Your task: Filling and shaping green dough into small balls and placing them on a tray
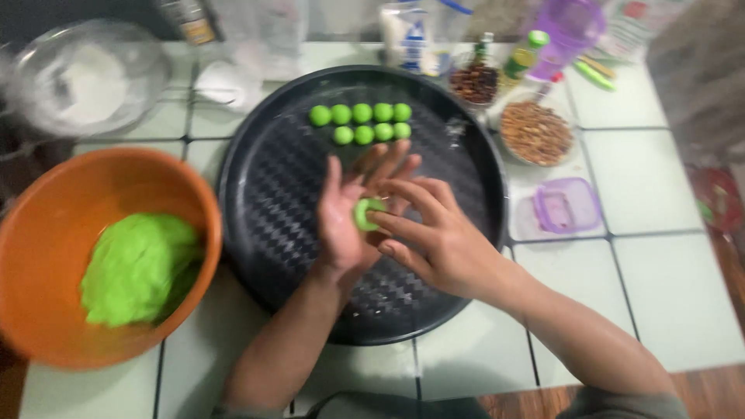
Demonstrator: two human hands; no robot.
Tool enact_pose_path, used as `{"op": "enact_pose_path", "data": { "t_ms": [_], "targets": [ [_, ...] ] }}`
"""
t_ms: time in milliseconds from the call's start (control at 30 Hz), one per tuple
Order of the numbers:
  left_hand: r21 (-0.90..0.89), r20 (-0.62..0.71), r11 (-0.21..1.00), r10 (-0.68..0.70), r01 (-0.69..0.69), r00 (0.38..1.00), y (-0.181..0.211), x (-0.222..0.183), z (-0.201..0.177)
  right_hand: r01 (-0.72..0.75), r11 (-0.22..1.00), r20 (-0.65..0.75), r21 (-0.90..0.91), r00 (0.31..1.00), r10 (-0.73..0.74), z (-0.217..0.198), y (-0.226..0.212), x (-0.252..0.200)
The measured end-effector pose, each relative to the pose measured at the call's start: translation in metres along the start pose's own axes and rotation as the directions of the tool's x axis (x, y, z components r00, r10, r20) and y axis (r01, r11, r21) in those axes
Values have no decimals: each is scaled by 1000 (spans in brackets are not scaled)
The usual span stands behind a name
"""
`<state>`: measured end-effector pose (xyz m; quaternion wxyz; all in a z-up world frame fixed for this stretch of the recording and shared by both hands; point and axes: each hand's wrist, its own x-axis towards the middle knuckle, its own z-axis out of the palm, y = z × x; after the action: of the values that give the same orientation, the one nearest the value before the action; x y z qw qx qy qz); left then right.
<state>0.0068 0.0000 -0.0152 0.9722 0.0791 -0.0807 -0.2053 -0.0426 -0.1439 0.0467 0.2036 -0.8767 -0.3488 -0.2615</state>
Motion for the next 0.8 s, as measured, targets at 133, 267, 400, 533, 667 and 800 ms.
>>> {"op": "enact_pose_path", "data": {
  "t_ms": [133, 267, 400, 533, 667, 800],
  "targets": [
    [29, -153, 1000, 10, -6, 988, 12, -5, 0, -164, 935, 17, 315, 986, 168, -13, 53, -19],
    [105, -152, 994, 30, -14, 988, 29, -14, 0, -308, 948, -93, 82, 945, 315, -18, 165, -72],
    [69, -108, 997, -30, 37, 994, 33, -20, 3, -720, 693, 19, 28, 694, 720, -57, 225, -89],
    [72, -24, 997, -26, 28, 999, 28, -18, 19, -893, 446, 74, -55, 442, 894, -65, 272, -100],
    [80, -35, 997, -15, 18, 999, 27, -15, 20, -814, 562, 177, -144, 538, 824, -52, 278, -92],
    [105, -19, 994, 4, -2, 1000, 25, -14, 21, -713, 617, 201, -333, 586, 785, -35, 303, -100]
  ]
}}
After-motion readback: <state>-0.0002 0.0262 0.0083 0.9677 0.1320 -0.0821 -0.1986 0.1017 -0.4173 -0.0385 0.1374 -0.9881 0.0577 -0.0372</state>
